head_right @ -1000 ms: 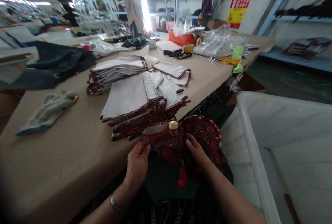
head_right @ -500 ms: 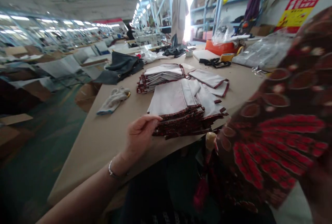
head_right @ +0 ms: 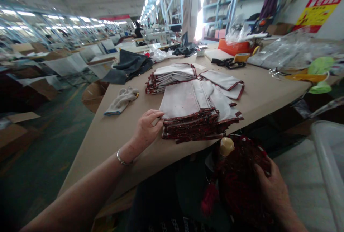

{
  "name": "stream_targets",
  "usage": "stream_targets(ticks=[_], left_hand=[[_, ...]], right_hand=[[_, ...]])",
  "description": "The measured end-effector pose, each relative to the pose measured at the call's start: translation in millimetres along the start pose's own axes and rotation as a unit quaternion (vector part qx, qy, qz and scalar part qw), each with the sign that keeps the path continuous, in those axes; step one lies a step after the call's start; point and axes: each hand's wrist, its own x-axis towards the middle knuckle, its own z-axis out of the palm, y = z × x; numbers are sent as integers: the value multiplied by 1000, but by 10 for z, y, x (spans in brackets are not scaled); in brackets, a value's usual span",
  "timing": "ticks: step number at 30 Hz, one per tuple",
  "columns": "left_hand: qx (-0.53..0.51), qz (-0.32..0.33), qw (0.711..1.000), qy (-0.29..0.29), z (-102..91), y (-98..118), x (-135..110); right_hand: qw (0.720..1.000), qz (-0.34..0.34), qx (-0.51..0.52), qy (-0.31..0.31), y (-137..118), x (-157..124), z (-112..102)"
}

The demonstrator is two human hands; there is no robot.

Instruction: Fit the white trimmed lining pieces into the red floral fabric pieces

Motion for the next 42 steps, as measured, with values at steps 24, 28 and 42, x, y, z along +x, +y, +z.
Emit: stream_targets(ticks=[24, 28, 42], left_hand=[[-33, -60, 998, -17, -239, 396, -24], [-378, -273, 884, -30, -185, 757, -232], [-545, -349, 634, -424, 199, 1509, -984]], right_hand=[[852, -453, -257, -43, -2967, 116, -209], [841, -497, -190, -100, -2415, -463, -310], [745, 179, 552, -328, -1452, -1078, -260]])
